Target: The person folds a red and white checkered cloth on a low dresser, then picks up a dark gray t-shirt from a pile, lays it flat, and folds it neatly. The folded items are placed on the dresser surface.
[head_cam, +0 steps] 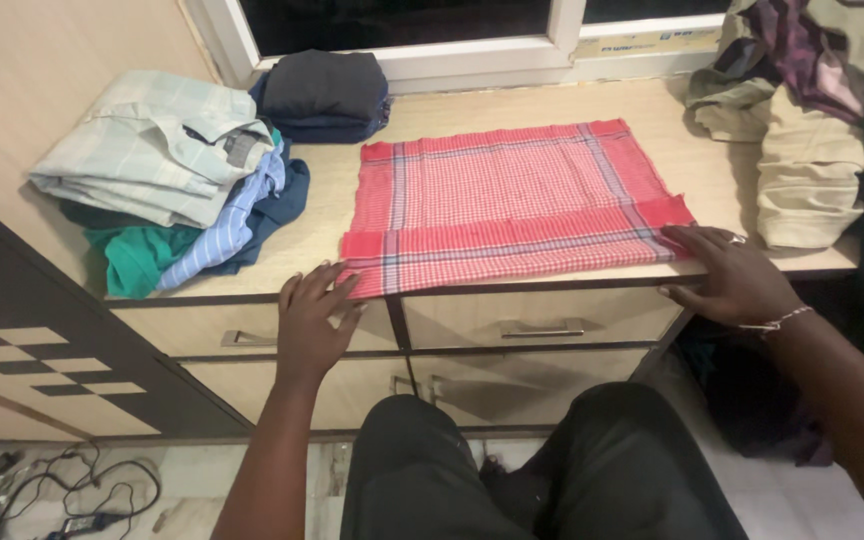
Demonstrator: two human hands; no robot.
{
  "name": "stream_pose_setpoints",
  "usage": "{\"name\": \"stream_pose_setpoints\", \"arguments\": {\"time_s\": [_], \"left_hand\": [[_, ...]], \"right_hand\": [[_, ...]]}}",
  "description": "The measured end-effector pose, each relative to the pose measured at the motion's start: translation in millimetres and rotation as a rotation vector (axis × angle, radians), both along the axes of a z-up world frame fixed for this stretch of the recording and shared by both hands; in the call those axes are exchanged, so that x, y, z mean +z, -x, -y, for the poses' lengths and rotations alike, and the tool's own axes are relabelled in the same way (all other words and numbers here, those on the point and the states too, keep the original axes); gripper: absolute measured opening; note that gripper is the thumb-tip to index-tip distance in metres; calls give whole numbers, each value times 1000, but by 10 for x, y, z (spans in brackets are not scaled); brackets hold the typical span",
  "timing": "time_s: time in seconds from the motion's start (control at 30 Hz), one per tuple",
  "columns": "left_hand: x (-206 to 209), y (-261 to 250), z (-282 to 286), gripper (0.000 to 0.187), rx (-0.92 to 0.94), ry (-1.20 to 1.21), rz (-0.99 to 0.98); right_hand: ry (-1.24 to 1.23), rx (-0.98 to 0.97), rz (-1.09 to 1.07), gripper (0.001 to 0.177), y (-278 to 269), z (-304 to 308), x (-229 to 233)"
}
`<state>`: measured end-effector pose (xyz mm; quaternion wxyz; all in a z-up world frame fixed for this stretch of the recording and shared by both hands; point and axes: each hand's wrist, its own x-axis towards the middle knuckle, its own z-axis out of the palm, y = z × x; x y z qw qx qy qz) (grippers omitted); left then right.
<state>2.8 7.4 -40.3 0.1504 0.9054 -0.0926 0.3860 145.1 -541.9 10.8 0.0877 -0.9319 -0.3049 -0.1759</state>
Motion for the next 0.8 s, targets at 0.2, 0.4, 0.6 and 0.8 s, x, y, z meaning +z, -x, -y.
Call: {"name": "stream_pose_setpoints", "arguments": {"time_s": [0.2,0.4,0.6,0.8], "left_hand": [[-126,13,-4,28,-9,259,98],[-64,76,143,13,-103,509,133],[189,34,304,26,94,914,-43],[401,-185,389,33,-10,795,163]], "right_hand": [[-247,123,29,51,223,63,25],[-421,116,130,36,324,212,-174],[-710,-178,-35,22,191,262,-152],[-837,-116,-132,29,-84,184,-84]]}}
